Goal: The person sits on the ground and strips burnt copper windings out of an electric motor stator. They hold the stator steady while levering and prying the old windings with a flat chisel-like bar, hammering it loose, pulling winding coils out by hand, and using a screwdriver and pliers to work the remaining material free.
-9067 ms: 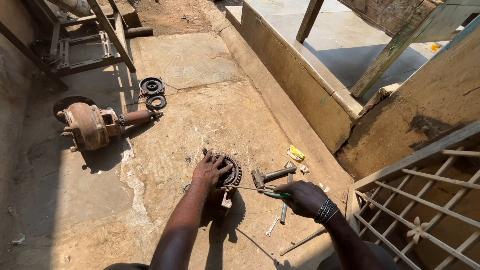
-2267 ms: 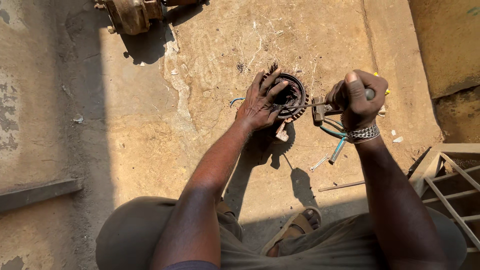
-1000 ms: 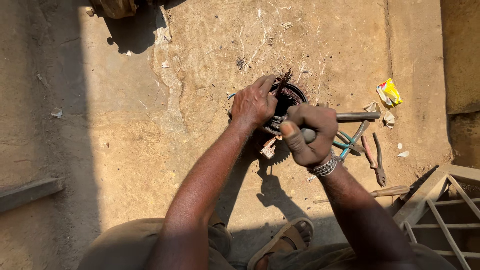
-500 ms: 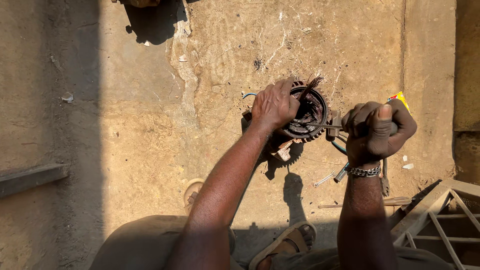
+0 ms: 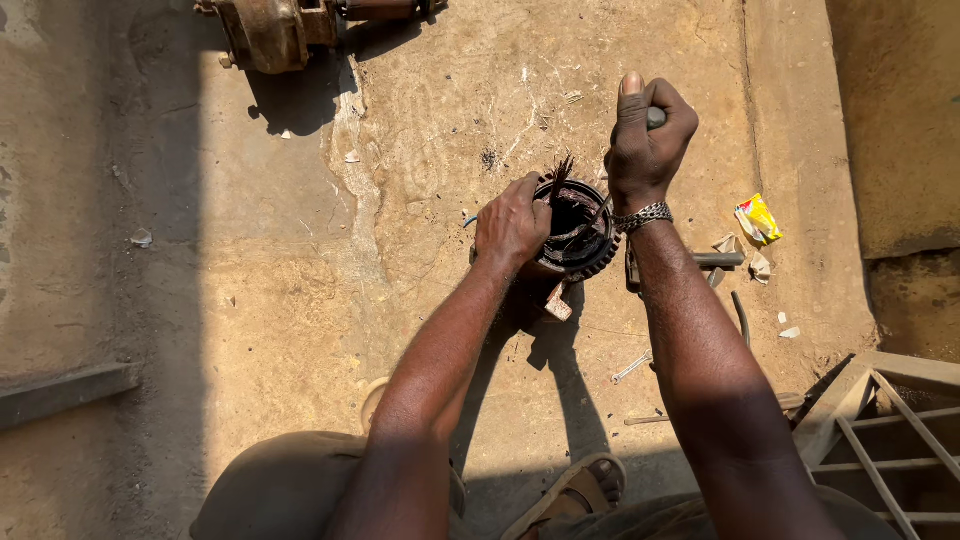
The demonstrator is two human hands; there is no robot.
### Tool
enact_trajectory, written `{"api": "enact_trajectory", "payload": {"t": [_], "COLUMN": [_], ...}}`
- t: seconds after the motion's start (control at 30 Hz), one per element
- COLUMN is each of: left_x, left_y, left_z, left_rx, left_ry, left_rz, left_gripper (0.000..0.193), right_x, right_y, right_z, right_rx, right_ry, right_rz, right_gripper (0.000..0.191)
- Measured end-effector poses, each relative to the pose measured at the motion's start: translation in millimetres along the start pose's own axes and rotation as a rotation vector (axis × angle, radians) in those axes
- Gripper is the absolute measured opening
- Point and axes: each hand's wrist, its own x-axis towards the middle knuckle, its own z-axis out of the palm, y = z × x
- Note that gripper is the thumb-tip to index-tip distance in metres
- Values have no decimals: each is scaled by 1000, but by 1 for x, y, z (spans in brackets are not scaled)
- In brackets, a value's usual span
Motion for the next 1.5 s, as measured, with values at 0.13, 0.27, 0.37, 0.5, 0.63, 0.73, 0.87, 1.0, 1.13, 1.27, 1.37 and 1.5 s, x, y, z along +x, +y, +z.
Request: {"api": "enact_trajectory", "payload": {"t": [0.13,0.27,0.37,0.5,0.63,0.73,0.87,1.0,1.13,1.27,1.37,1.5], "left_x": [-5,-5,-4,-8,-2,-1,10,10,12,9,9,11], "left_y": [14,20,19,18,15,12,3,8,17,21,17,7], "left_z": [-4,-5,-5,-1,0,2,-9,-17,-27,-36,-40,-45], "left_rx": [49,69,53,66,36,9,40,72,92,118,115,103], "left_ry": [-30,-120,-76,22,-11,-69,-18,-141,-174,-105,-60,-45], "left_rz": [16,8,53,136,120,46,140,163,133,112,75,40], "left_gripper": [55,55,56,52,52,50,51,50,47,44,39,38], "right_x": [-45,-79,-69,-24,8,13,8,-5,-18,-26,-57,-165], "right_y": [-20,-20,-15,-2,17,29,27,-14,-89,-123,-75,37], "right_z": [-21,-20,-2,18,23,24,31,0,-101,-191,-191,-155], "right_rx": [194,47,7,-106,-56,-64,-31,281,371,273,-454,-1087], "right_ry": [-84,-110,-122,-48,-36,-36,-154,-240,-204,-339,-611,-1276], "right_rz": [97,-65,-90,43,73,117,21,345,-15,51,67,221], "right_gripper": [45,45,45,49,49,49,50,44,44,46,38,29]}}
